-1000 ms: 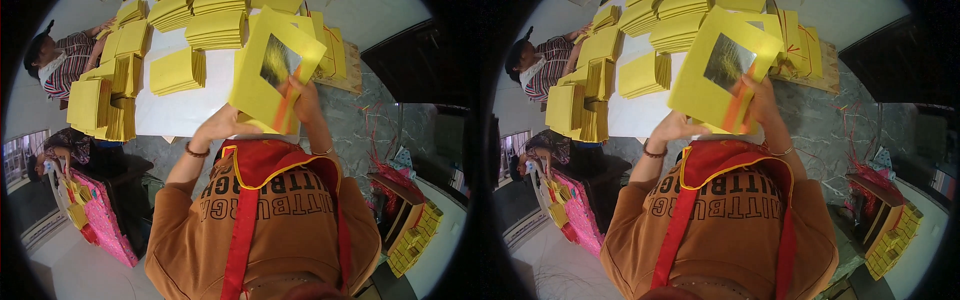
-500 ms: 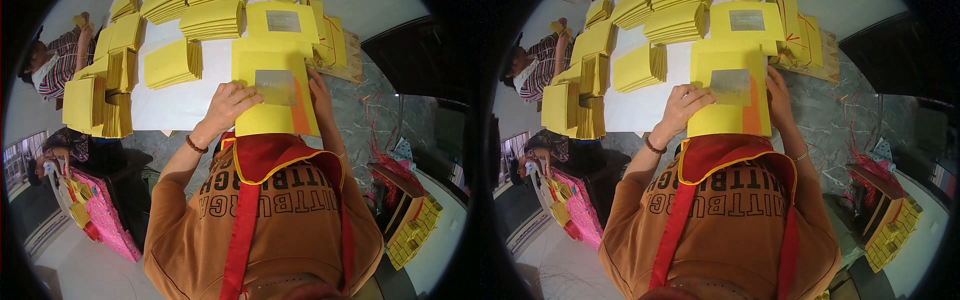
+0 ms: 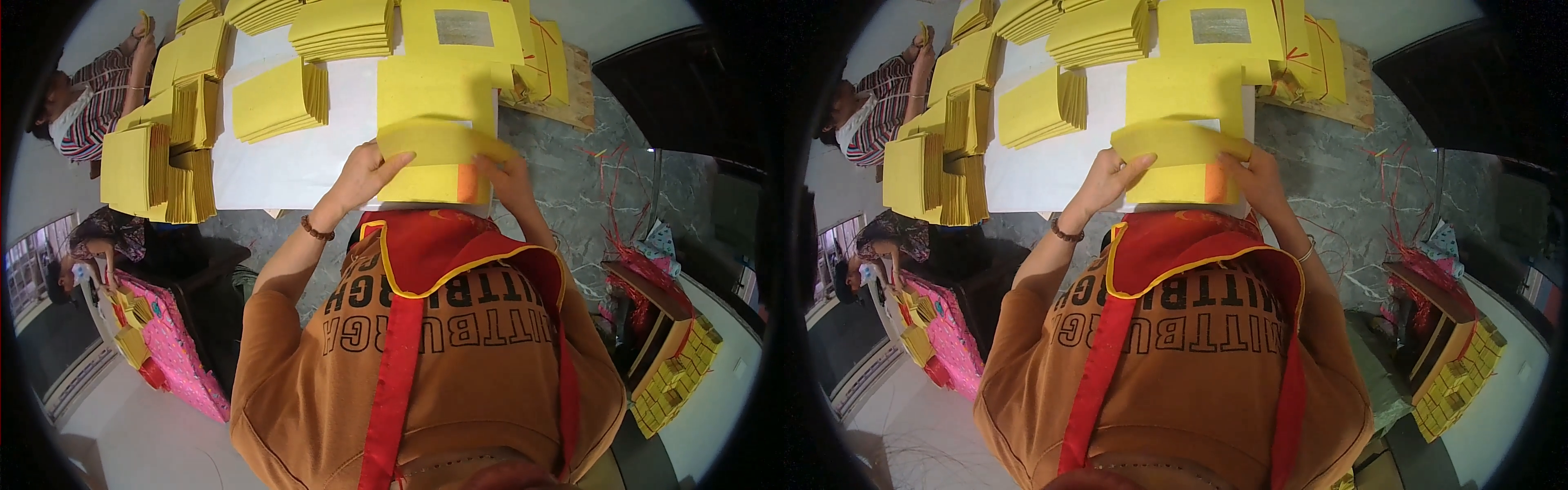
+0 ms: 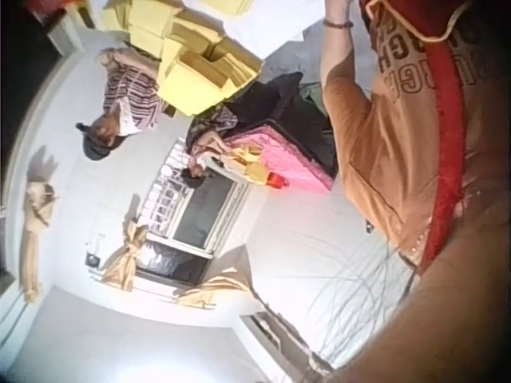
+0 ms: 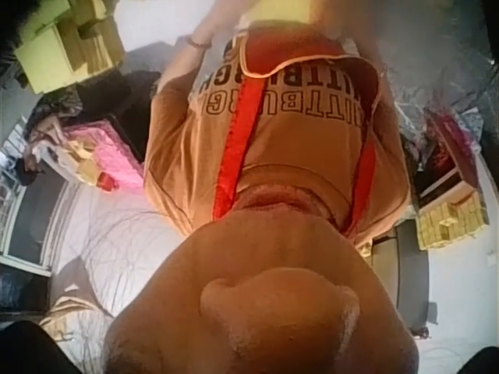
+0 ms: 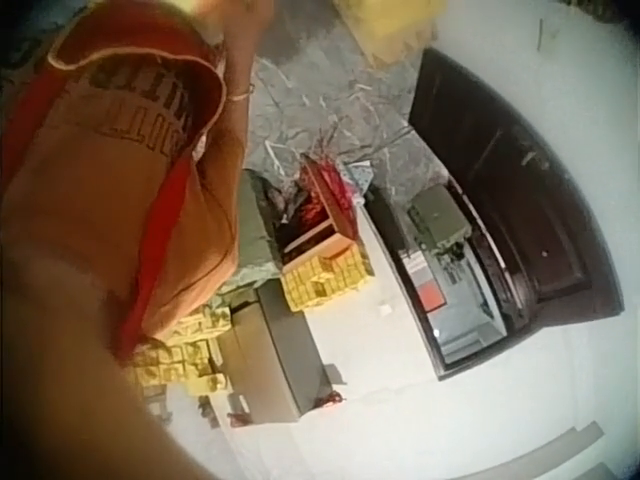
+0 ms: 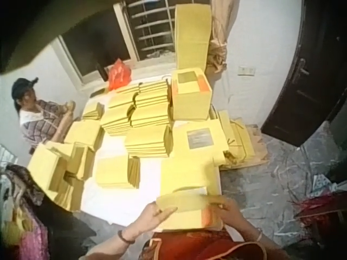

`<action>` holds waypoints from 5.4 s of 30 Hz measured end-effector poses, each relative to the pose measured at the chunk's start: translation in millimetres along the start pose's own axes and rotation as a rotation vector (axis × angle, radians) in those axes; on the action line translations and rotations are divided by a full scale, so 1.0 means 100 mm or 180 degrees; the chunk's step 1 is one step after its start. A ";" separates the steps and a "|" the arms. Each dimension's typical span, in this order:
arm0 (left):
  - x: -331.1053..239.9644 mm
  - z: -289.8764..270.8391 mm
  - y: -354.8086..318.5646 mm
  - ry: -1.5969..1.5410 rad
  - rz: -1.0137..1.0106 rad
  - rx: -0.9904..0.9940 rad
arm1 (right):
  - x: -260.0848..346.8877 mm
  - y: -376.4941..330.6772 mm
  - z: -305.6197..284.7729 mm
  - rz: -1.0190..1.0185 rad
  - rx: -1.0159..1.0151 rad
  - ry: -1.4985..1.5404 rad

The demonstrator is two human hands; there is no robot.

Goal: Folding yellow paper sheets with foil squares into stacks.

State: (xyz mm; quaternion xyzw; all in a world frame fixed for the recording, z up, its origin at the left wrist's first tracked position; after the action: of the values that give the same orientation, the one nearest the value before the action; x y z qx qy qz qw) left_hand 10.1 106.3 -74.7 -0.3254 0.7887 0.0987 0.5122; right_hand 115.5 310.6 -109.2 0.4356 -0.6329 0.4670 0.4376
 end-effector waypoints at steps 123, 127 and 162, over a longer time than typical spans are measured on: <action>1.29 -1.62 -0.18 0.4095 0.0105 -0.0480 | -0.61 -0.06 0.15 0.0751 -0.1321 0.1687; 1.51 -1.53 -0.24 0.4109 -0.0075 -0.0493 | -0.51 -0.01 0.17 0.0632 -0.0940 0.2049; 0.48 0.19 0.32 -0.2116 -0.0486 -0.0902 | -0.20 0.36 0.27 -0.0108 -0.0324 0.1795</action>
State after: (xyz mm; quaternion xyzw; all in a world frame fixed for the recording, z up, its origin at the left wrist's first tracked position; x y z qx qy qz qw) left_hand -8.3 120.4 -131.1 -0.4012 0.5311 0.2688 0.6962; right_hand 81.7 294.1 -141.0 0.2765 -0.5015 0.5300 0.6254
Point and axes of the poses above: each hand's wrist, its own y-axis towards the middle knuckle, its own z-axis out of the palm, x = y × z, the point moved 4 cm from there along y, towards the middle knuckle, and after that the axes turned 2 degrees about x, right-handed, at the moved point
